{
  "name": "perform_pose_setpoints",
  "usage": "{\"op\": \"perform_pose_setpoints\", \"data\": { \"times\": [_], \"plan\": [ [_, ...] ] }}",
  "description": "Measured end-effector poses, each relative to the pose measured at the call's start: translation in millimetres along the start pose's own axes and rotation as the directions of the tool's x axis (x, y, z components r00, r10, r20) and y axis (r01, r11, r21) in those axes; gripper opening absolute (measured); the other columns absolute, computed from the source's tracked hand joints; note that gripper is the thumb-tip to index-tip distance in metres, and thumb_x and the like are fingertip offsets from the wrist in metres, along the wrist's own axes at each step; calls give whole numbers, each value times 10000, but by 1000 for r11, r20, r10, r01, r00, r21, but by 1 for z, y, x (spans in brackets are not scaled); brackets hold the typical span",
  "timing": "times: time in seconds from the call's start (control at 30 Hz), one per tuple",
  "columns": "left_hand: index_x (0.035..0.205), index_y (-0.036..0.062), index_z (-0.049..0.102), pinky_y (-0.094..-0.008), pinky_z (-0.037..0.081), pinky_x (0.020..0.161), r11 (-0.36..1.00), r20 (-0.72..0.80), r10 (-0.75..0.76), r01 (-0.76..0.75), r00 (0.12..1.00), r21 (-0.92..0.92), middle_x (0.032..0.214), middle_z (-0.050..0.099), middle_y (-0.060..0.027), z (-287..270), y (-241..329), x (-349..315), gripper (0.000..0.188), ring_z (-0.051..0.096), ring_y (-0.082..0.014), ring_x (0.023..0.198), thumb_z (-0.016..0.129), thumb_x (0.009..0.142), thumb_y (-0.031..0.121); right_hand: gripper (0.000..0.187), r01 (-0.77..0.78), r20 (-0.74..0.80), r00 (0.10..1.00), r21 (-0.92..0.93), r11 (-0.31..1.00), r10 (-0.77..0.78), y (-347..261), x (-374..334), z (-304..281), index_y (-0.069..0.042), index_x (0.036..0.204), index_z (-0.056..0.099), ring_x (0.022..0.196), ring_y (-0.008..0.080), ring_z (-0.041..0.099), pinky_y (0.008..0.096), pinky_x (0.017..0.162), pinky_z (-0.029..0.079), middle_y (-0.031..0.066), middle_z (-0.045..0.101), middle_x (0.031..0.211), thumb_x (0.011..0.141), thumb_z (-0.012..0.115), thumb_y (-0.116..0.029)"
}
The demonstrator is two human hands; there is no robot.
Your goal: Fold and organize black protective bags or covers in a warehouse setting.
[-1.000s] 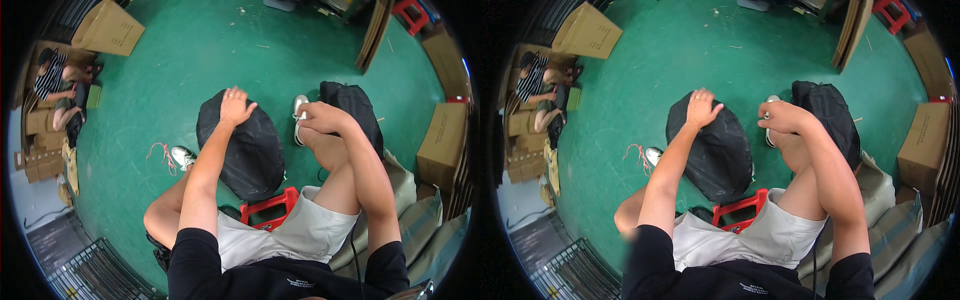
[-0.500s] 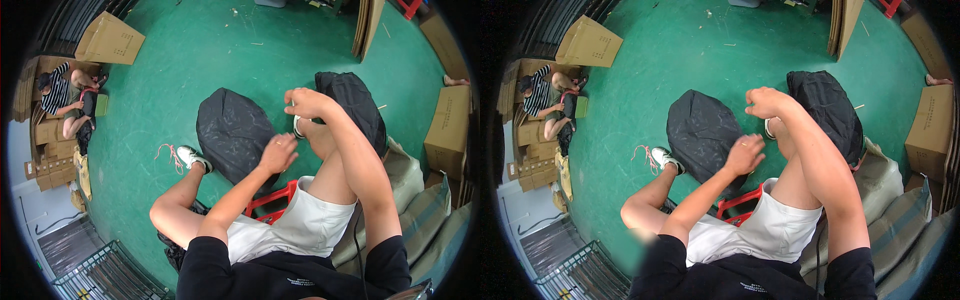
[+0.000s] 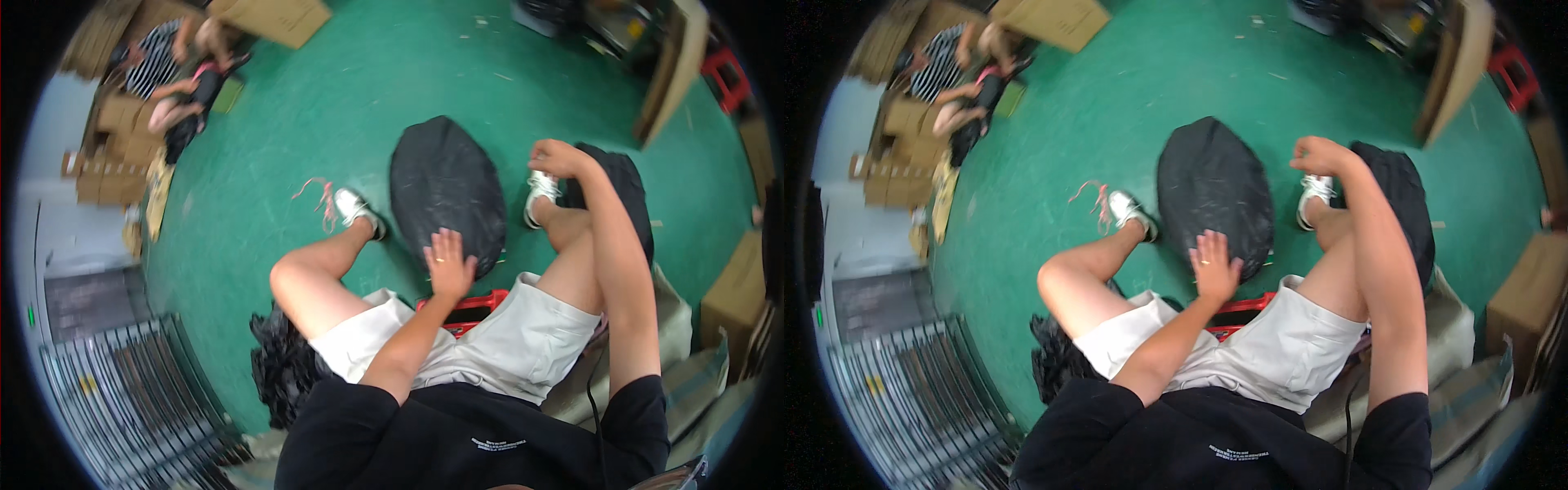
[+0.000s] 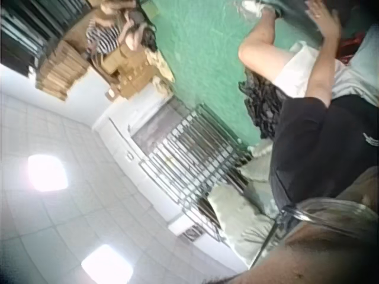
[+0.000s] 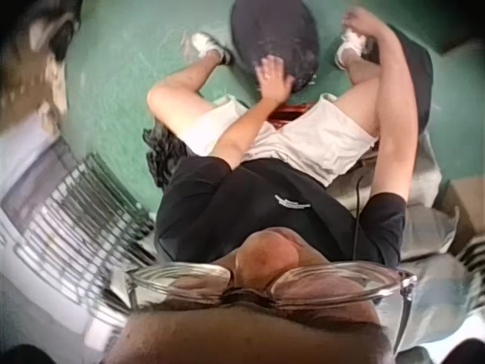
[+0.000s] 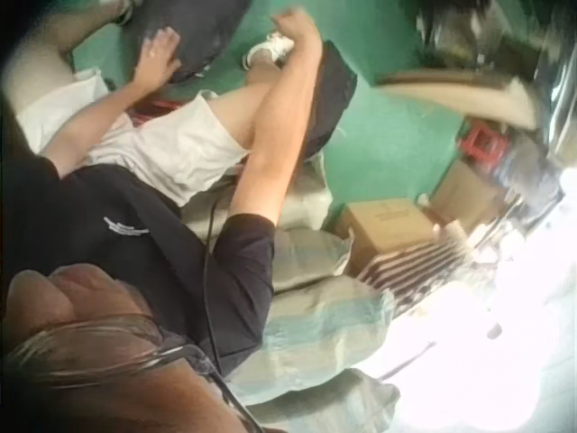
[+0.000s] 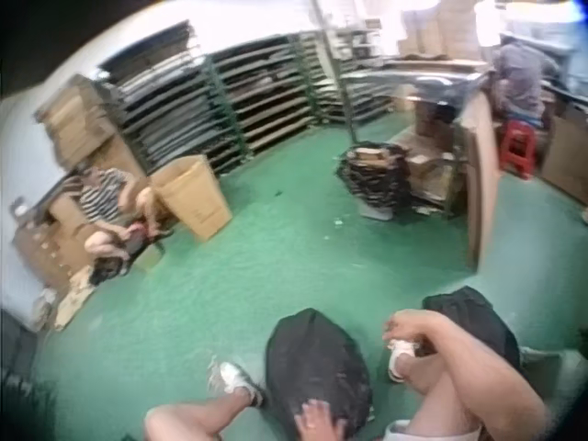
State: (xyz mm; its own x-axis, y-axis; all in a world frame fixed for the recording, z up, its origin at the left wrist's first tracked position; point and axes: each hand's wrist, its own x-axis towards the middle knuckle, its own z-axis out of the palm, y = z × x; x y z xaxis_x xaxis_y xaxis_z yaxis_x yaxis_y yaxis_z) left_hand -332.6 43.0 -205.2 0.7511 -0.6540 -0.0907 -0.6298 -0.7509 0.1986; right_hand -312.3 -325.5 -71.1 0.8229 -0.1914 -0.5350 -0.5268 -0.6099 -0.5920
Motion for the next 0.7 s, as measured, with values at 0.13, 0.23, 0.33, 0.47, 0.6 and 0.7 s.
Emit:
{"op": "perform_pose_setpoints", "data": {
  "times": [0.13, 0.23, 0.33, 0.47, 0.6, 0.7],
  "plan": [
    [1331, 3, 458, -443, 349, 1072, 945, 221, 302, -259, 927, -201, 1489, 277, -238, -34, 25, -32, 790, 315, -391, 1368, 765, 666, 299, 246, 52, 53, 997, 147, 988, -61, 11, 16, 8, -17, 908, 618, 559, 157, 579, 312, 478, 463, 54, 590, 675, 824, 655, -245],
    [957, 40, 692, -384, 523, 775, 714, 520, 367, 124, 772, -689, 826, 694, -157, -118, 26, -3, 395, 674, -304, 793, 680, 803, 403, 174, -80, 151, 988, 227, 971, 46, 39, 12, 4, -24, 854, 555, 404, 165, 517, 295, 365, 382, 60, 541, 570, 899, 586, -190],
    [1126, 30, 620, -307, 519, 754, 392, -71, -33, -52, 997, -919, 1025, 675, -96, -194, -31, -20, 321, 652, -167, 844, 670, 876, 225, 137, -288, 198, 949, 213, 934, 247, 57, 16, 5, -62, 942, 528, 411, 174, 561, 269, 352, 396, 72, 583, 600, 917, 565, -191],
    [1042, 10, 634, -261, 498, 751, 337, -484, -569, -349, 664, -874, 961, 652, -61, -220, -172, -68, 167, 604, -116, 848, 625, 889, 78, 140, -365, 187, 929, 312, 877, 320, 67, 12, 0, -93, 990, 520, 437, 163, 566, 261, 378, 419, 52, 590, 617, 935, 539, -221],
    [1040, 3, 597, -251, 486, 755, 433, -438, -852, -82, 287, -898, 938, 640, -52, -198, -307, -143, 178, 597, -107, 842, 646, 899, 101, 150, -330, 79, 936, 542, 773, 344, 69, -13, -6, -109, 983, 514, 465, 155, 565, 266, 404, 434, 39, 594, 645, 946, 523, -254],
    [1051, 8, 586, -259, 472, 662, 129, -127, -990, 34, 65, -991, 899, 618, -45, -131, -399, -214, 218, 586, -120, 757, 655, 868, 105, 148, -315, 72, 942, 521, 793, 328, 73, -10, -2, -107, 985, 517, 466, 154, 560, 270, 408, 432, 40, 597, 660, 947, 517, -250]
  ]
}}
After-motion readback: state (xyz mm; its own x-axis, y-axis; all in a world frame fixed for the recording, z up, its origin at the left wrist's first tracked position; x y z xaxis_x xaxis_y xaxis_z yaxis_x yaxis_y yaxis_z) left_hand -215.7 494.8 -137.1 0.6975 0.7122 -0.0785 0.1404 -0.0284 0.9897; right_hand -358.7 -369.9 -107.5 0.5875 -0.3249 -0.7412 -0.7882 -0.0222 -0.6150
